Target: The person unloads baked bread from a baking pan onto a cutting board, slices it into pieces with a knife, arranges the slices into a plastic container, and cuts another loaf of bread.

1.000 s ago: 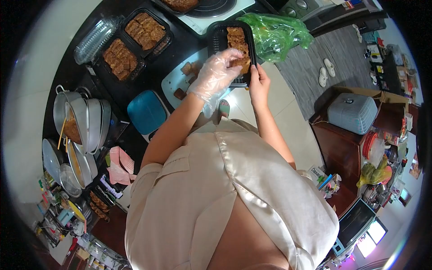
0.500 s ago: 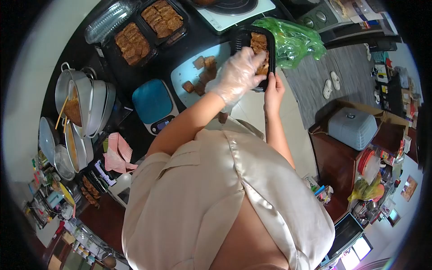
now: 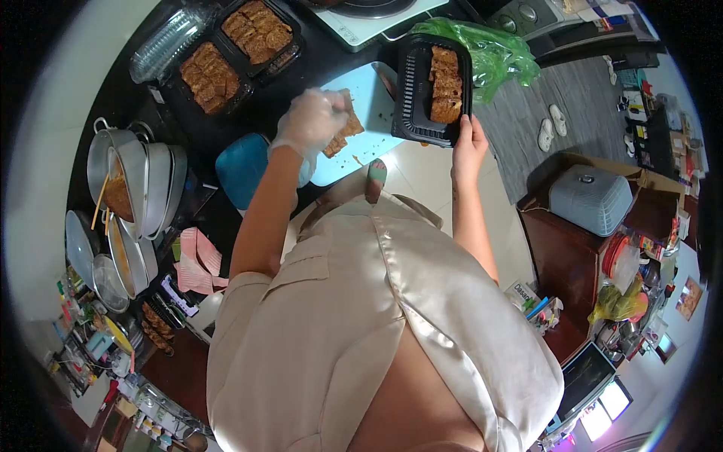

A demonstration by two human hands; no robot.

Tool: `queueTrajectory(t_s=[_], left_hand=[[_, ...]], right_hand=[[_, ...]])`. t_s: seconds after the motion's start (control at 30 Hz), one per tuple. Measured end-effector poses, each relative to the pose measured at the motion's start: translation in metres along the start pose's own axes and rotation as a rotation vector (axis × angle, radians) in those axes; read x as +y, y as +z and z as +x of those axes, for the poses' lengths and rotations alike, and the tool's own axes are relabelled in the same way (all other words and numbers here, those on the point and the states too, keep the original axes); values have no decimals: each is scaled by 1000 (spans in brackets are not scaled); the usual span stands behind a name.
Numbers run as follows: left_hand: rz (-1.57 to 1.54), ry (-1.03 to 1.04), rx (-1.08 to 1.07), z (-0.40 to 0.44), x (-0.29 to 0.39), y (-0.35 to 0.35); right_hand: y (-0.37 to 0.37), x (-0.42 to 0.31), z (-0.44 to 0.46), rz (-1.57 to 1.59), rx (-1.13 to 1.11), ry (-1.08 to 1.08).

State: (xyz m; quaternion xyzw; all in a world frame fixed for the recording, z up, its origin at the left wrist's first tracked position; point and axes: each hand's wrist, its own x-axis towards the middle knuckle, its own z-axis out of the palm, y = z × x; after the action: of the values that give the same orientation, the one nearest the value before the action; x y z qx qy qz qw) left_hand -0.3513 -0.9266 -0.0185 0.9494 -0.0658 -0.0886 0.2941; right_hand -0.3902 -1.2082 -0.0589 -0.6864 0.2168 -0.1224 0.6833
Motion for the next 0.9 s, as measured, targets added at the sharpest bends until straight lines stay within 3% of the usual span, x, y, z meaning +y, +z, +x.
queueTrajectory(t_s=[0.13,0.2,0.3,0.4,0.53,0.7,0.8,0.9], left_hand=[[184,-12,-103,-14,0,3],[-104,-45,1,-20,-21,21],[-26,124,174,-23,-41,43],[-132,67,146,-20,-38,44],[-157,-16,69,-24,-32,31],[-582,-196,-94,-26,-37,26],[-797,-154,-93,-29,-38,16],[-779,-204,-61,-29,-43,11]], right_hand=[[2,5,-1,31,-4,-48],[2,6,-2,34,-26,-46],[4,11,-3,19,-31,-32],[10,10,-2,25,-21,-120],[12,11,-2,19,-52,-54],[16,13,-3,41,-59,-3],[18,15,-2,83,-91,-66],[18,14,-4,63,-108,-39]])
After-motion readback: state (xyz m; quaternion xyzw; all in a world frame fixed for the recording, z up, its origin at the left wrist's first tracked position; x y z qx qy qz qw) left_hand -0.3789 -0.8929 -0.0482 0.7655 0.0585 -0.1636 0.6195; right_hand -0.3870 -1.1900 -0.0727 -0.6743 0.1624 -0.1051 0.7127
